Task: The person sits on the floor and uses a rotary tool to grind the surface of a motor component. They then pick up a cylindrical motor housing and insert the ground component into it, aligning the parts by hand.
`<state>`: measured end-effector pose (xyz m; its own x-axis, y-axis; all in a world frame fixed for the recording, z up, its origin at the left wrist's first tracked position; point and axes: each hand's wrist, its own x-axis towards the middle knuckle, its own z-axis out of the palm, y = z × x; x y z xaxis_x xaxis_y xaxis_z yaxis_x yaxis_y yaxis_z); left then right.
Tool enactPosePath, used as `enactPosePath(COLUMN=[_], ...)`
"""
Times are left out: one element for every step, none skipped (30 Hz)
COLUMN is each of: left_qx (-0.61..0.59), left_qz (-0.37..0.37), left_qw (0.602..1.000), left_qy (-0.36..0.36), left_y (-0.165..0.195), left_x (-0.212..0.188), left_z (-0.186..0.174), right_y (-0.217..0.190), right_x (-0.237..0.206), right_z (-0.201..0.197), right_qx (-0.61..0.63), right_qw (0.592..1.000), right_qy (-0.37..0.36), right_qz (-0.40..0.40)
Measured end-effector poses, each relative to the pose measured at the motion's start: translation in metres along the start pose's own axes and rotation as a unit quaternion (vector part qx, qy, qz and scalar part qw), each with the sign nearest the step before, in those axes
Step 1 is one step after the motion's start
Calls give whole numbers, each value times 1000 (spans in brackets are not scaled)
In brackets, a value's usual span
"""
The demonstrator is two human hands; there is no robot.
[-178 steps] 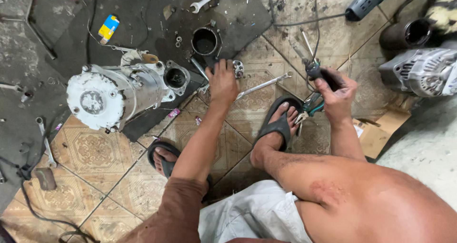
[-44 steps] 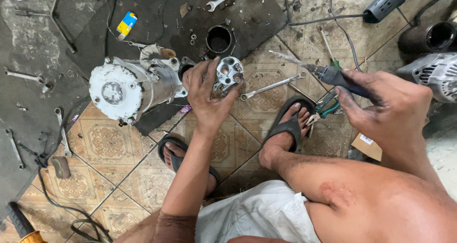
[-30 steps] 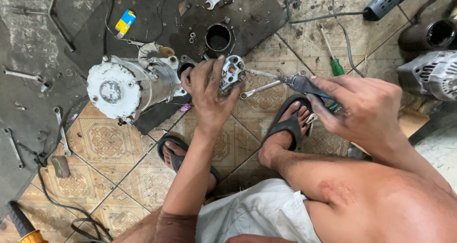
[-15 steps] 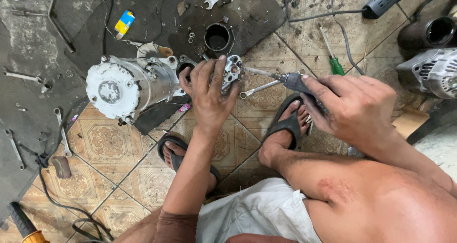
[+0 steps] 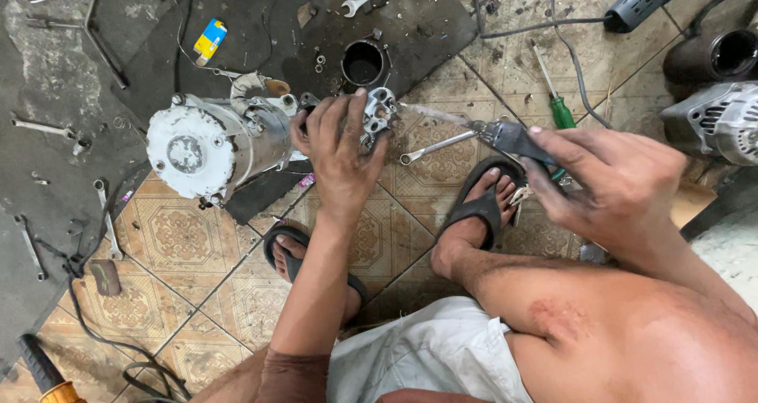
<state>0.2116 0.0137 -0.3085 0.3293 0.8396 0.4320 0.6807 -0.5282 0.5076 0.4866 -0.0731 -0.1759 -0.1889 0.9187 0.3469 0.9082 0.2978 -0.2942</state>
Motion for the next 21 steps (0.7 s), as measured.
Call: enactPosePath(left_qx=[-4, -24, -45, -64, -73, -81, -89, -94, -100, -107, -114, -121, -129, -129, -129, -129, -125, -122, -118, -118, -119], left_qz=[-1, -14, -25, -36, -38, -39, -41, -43, -45, -47, -47, -48, -49, -48, -48, -47, -45, -43, -41, -44, -47], left_qw=[1000, 999, 998, 996, 996, 995, 994, 993, 993, 992, 991, 990, 988, 988, 988, 988, 989, 989, 990, 990, 989], left_qy=[5, 16, 28, 42, 46, 50, 53, 53, 53, 51, 56, 60, 65, 67, 69, 72, 70, 69, 68, 71, 74], left_y=[0, -1, -1, -1, -1, -1, 0, 1, 3, 5, 7, 10, 13, 16, 18, 20, 22, 24, 25, 27, 29], left_x=[-1, -2, -2, -1, -1, -1, 0, 0, 1, 2, 4, 5, 6, 8, 9, 10, 12, 13, 15, 16, 17], left_z=[1, 1, 2, 2, 1, 0, -2, -4, -7, -9, -12, -14, -17, -19, -22, -25, -28, -30, -33, -35, -36], right_y=[2, 4, 5, 7, 9, 10, 10, 10, 10, 10, 11, 11, 11, 11, 11, 11, 11, 11, 11, 11, 10], right_x=[-3, -5, -7, -9, -10, -11, -13, -14, -15, -16, -17, -18, -19, -19, -20, -20, -21, -21, -21, -21, -21], right_z=[-3, -5, -5, -5, -4, -2, -1, 1, 2, 3, 3, 3, 4, 5, 5, 5, 5, 5, 5, 5, 6], right_qx=[4, 8, 1, -6, -12, -1, 10, 21, 19, 17, 14, 11, 7, 4, 9, 13, 17, 16, 16, 15, 14], right_qw=[1000, 1000, 1000, 1000, 999, 999, 999, 999, 998, 998, 998, 998, 998, 997, 997, 997, 997, 997, 997, 997, 997], right_qy=[3, 6, 9, 13, 17, 20, 23, 25, 26, 26, 26, 27, 29, 30, 29, 28, 26, 26, 26, 26, 27], right_qz=[8, 16, 22, 26, 28, 33, 38, 43, 47, 52, 57, 60, 63, 65, 67, 69, 71, 73, 73, 74, 74])
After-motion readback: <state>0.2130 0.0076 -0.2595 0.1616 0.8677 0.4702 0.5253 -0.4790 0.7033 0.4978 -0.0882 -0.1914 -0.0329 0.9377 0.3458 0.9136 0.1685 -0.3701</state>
